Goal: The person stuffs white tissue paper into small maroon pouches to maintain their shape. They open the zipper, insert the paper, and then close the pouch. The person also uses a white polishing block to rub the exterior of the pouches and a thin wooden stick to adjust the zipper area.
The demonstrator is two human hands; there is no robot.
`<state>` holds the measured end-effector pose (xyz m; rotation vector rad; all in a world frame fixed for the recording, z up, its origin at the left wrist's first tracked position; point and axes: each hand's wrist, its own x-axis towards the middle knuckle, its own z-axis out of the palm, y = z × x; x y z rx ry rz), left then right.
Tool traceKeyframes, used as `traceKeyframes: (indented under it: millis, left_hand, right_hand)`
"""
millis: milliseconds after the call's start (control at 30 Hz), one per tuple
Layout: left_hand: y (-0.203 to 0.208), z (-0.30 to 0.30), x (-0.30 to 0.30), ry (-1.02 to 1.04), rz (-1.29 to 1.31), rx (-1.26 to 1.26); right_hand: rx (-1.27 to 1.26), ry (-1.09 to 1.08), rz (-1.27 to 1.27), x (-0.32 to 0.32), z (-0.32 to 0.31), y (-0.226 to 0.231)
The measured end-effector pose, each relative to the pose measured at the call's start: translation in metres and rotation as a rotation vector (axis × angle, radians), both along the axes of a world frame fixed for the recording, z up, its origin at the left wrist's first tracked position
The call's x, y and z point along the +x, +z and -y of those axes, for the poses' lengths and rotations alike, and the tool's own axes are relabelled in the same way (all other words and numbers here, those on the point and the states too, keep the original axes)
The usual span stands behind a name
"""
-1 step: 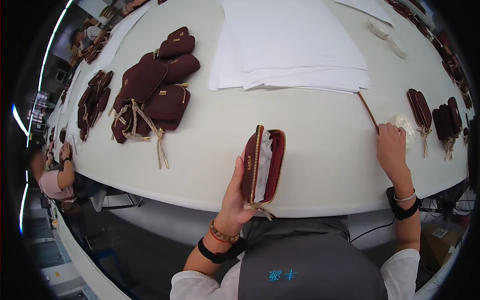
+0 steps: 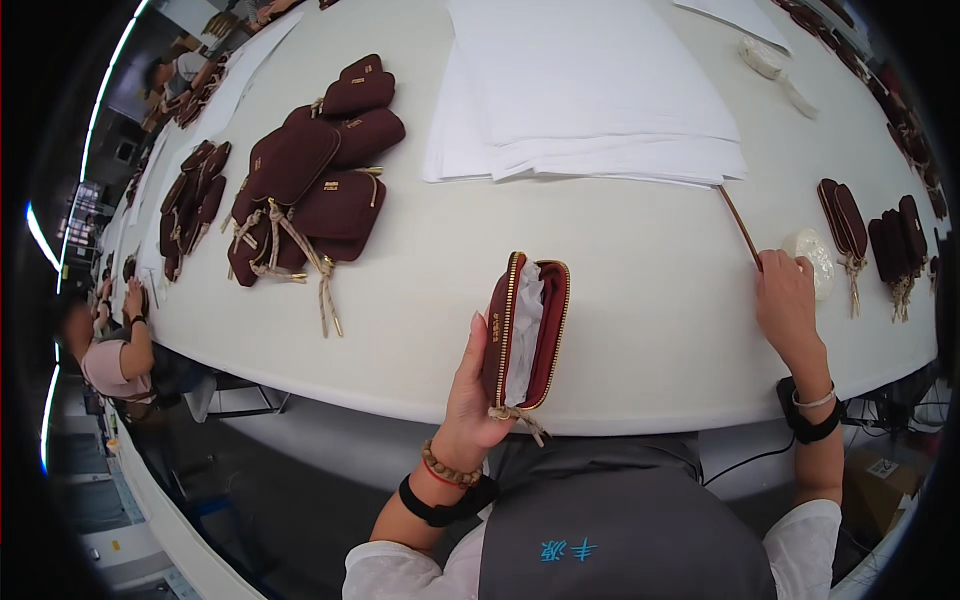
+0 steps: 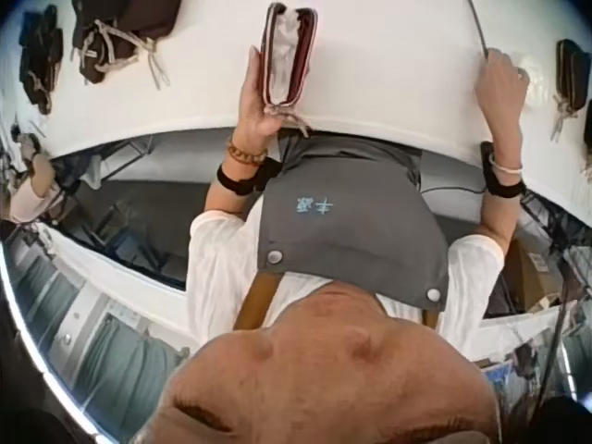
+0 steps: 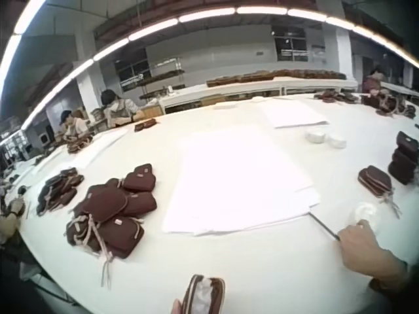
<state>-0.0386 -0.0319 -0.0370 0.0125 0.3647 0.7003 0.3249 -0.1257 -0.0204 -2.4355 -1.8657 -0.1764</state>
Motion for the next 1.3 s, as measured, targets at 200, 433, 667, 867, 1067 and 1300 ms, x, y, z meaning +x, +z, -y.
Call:
traceKeyframes:
  millis: [200,433,667,867,1067,1300]
  left_hand:
    - [0.006,-0.003,0.000,0.032,-0.147,0.136]
    - [0.012,-0.005,0.010,0.037,-0.436,0.533]
    - [0.013,0.003,0.011,0.003,-0.449,0.618]
    - [0.022,0.004,0.003,-0.072,-0.609,0.643]
    - [0.030,-0.005,0.006,-0.095,-0.721,0.828]
    - [0.022,0.002,0.031,-0.098,-1.009,1.051]
  right_hand:
    - [0.187,0.165,-0.506,-0.052,0.020,0.073]
    - [-0.010,0.371,-0.426,-0.070,0.045,0.100]
    - [0.035,0.452,-0.398,-0.098,0.034,0.078]
    - [0.049,0.452,-0.319,-0.110,0.032,0.080]
    - [-0.005,0.418,-0.139,-0.122,0.049,0.105]
    - [-0.005,0.385,0.014,-0.139,0.037,0.095]
